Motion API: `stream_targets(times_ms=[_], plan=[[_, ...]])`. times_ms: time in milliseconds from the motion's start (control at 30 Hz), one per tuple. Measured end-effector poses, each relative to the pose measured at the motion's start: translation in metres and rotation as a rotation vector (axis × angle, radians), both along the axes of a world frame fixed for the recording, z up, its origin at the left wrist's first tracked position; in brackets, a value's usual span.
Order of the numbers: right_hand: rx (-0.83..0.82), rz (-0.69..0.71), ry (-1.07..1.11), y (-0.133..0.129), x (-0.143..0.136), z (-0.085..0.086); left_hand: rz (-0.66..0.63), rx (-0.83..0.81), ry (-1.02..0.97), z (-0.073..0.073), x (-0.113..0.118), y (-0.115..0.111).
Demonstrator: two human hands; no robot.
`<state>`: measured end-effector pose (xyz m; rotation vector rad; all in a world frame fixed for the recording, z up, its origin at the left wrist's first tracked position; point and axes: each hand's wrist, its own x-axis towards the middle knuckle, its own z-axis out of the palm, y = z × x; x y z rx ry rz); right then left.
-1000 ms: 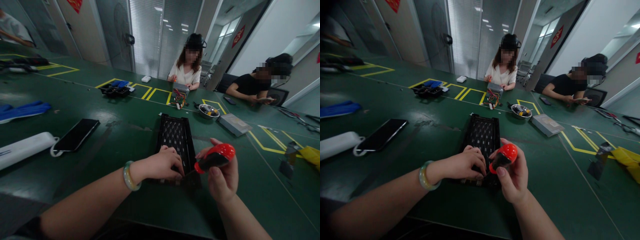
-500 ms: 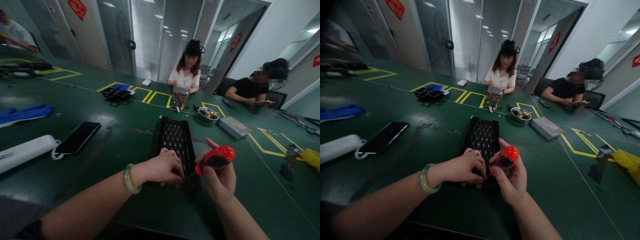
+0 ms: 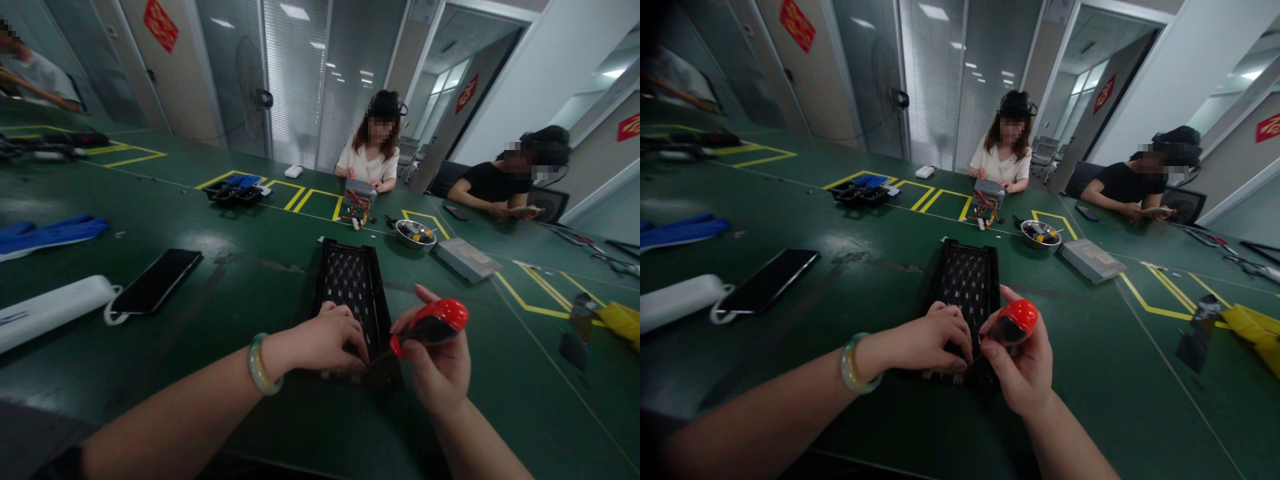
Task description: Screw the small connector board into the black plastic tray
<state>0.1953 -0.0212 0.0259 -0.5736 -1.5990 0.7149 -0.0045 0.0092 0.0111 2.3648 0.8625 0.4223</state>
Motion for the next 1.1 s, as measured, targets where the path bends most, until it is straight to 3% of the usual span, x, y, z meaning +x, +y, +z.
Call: stream_targets(times_ms=[733,1100], plan=[[-0.040,0.098,-0.055,0.0004,0.0031,-0.0050,-0.021,0.053,-0.013,-0.0019,-0.0004,-0.0008],[0.064,0.028,-0.141,0.0038,0.0075,-0.0076,-0.018,0.057,-0.016,-0.0017,0.0005,-0.0012]])
